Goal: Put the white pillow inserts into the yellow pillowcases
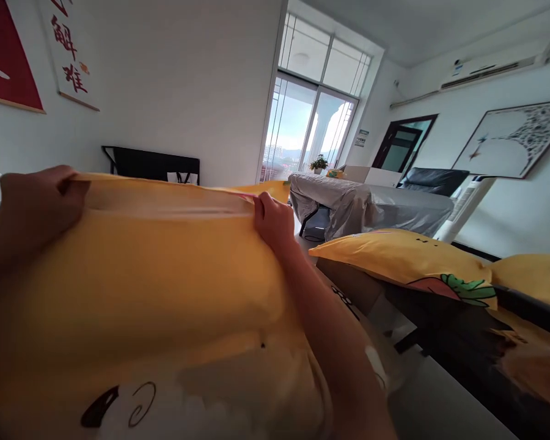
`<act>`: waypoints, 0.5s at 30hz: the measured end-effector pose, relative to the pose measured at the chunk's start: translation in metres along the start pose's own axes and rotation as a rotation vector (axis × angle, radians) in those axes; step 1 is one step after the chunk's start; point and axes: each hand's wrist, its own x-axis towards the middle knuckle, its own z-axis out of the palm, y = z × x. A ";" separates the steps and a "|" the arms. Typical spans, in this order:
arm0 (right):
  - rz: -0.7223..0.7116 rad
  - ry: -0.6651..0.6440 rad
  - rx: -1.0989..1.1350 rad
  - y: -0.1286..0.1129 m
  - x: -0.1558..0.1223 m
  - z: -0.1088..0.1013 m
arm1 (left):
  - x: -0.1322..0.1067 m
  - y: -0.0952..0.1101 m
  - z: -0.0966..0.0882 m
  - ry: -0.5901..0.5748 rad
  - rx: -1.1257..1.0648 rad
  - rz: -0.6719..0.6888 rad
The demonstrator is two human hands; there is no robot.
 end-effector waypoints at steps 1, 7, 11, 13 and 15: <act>-0.044 -0.019 -0.009 -0.004 0.003 0.000 | 0.001 0.002 -0.006 -0.001 0.016 -0.003; -0.144 -0.253 -0.072 -0.017 0.007 0.020 | -0.007 -0.002 -0.013 -0.226 0.025 -0.095; -0.178 -0.216 -0.083 -0.015 0.014 0.024 | -0.010 -0.003 -0.011 -0.244 0.043 -0.145; -0.201 -0.188 -0.083 -0.013 0.012 0.028 | -0.015 -0.003 -0.008 -0.255 0.095 -0.110; -0.196 -0.161 -0.080 -0.010 0.005 0.034 | -0.022 -0.006 0.001 -0.242 0.099 -0.025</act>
